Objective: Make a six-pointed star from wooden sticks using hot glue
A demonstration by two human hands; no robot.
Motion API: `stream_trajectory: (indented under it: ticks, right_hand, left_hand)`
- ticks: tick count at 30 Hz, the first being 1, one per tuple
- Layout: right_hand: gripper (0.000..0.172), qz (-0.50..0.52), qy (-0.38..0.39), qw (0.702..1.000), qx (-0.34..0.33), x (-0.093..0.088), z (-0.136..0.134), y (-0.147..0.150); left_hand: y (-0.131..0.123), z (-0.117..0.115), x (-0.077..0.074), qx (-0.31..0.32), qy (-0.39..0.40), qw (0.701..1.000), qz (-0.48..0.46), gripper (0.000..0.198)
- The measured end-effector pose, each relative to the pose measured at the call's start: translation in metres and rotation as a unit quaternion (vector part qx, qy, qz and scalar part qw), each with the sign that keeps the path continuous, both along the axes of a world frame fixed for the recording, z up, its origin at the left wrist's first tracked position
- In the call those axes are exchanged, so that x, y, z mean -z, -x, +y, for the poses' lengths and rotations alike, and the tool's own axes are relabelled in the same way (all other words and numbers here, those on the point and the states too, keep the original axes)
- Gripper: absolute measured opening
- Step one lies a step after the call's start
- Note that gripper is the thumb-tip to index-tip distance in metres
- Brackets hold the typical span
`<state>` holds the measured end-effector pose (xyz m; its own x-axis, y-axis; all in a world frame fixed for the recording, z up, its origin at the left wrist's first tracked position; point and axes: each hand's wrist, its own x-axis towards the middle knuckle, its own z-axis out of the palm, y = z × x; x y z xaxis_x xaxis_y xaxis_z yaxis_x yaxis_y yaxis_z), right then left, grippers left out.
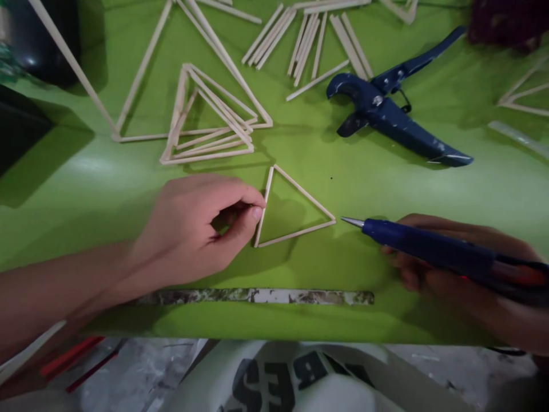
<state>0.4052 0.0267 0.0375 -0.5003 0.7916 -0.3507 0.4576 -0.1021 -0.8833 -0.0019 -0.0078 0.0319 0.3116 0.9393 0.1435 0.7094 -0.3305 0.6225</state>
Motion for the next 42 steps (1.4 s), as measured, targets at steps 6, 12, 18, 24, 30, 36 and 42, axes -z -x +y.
stream_trajectory:
  ticks: [6,12,18,24,30,36,42]
  right_hand:
    - [0.024,0.025,-0.022,0.998,-0.049,-0.007,0.007,0.016]
    - [0.022,0.013,-0.022,0.999,-0.019,-0.004,0.002,0.010]
    - [0.024,-0.018,-0.043,0.997,-0.053,-0.005,0.007,0.010]
    - [0.032,-0.013,-0.028,0.996,-0.080,-0.007,0.010,0.010]
    - [0.027,-0.031,-0.060,0.993,-0.102,-0.005,0.009,0.003]
    - [0.013,-0.027,-0.067,0.991,-0.112,-0.002,0.011,0.000]
    - [0.019,-0.011,-0.048,0.992,-0.112,-0.001,0.011,0.002]
  left_hand:
    - [0.000,0.001,0.003,-0.008,-0.014,1.000,0.000,0.018]
    - [-0.002,0.002,-0.001,-0.001,-0.014,1.000,0.007,0.017]
    - [-0.002,0.003,-0.002,-0.006,-0.005,1.000,0.016,0.017]
    - [-0.003,0.001,-0.003,-0.022,0.009,0.999,0.021,0.019]
    - [-0.002,-0.001,-0.002,-0.028,-0.003,0.999,0.015,0.019]
    - [-0.004,0.000,0.001,-0.028,-0.011,1.000,0.005,0.016]
    - [-0.005,0.000,0.002,-0.022,-0.008,1.000,0.014,0.019]
